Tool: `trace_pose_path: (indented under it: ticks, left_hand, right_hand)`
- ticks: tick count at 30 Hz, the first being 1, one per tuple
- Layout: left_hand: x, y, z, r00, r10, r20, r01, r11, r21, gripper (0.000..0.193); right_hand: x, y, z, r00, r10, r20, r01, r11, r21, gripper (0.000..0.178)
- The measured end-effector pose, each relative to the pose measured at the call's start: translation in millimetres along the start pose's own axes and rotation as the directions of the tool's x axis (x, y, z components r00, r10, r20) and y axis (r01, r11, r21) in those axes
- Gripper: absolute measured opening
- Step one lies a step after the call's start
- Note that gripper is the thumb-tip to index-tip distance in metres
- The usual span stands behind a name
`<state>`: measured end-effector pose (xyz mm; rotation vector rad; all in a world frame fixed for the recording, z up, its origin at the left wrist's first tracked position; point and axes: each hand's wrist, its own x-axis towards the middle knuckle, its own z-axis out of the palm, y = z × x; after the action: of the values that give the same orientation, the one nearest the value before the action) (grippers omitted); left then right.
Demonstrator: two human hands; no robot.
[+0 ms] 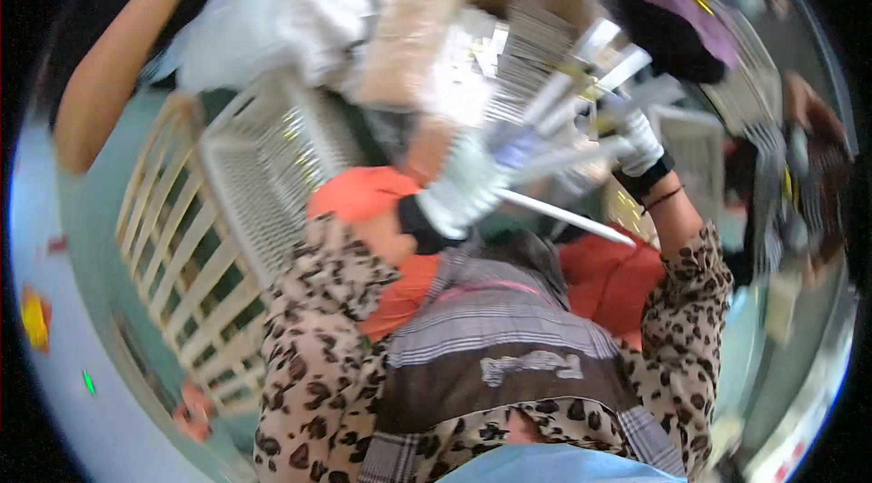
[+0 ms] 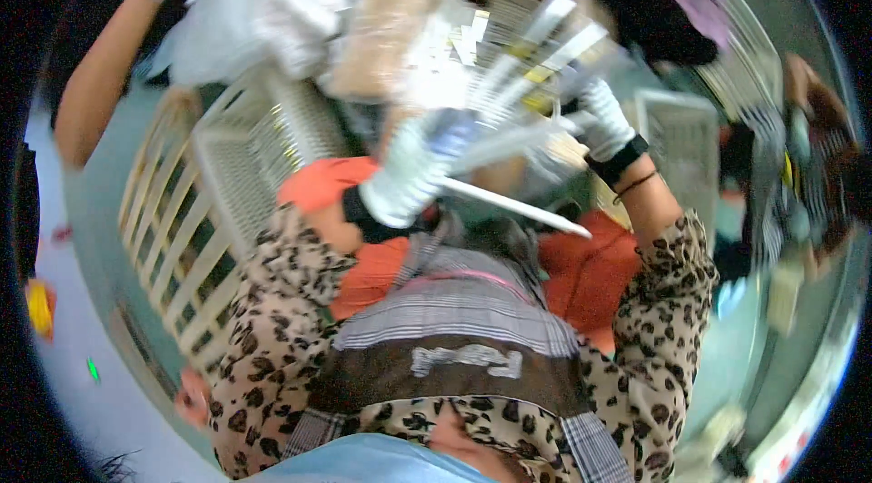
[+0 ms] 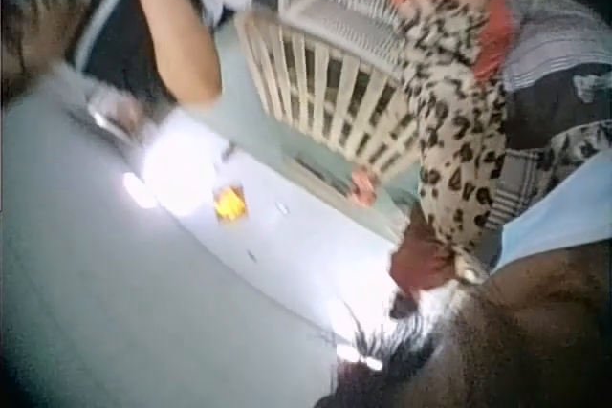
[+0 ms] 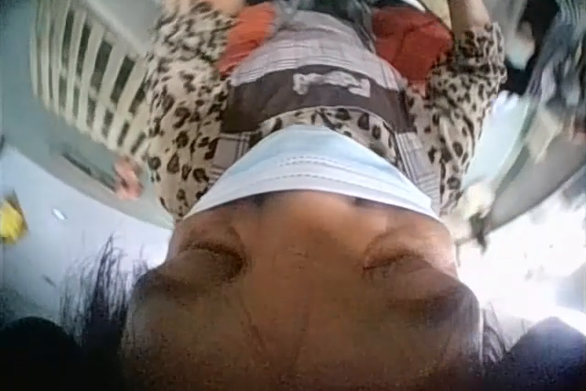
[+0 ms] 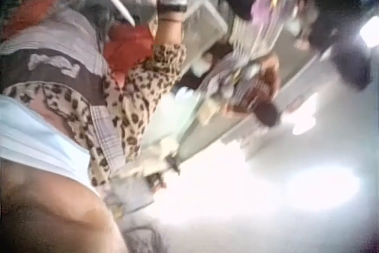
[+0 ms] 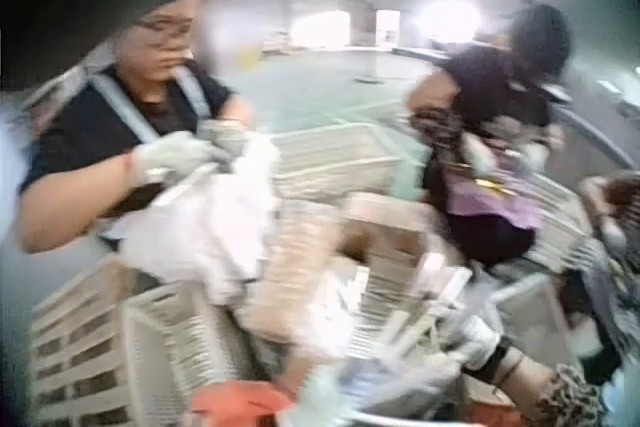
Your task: The person picks up white tubes from a box, fits metal tips onto them, and places the assembled tubes into a white basket.
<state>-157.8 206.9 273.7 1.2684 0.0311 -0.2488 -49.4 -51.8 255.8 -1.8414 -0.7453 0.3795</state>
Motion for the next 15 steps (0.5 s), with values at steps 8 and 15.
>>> trace_pose_path:
  ticks: [8, 15]
  left_hand:
    - [10, 29, 26, 0.999, -0.044, 0.0, 0.041, 0.933, 0.357, 0.029]
    - [4, 29, 30, 0.985, -0.158, 0.066, 0.122, 0.917, 0.381, 0.028]
  right_hand:
    - [-92, -111, -3, 0.725, 0.586, -0.361, -0.383, 0.779, 0.497, 0.023]
    - [-103, -106, -1, 0.883, 0.284, -0.373, -0.16, 0.931, 0.329, 0.019]
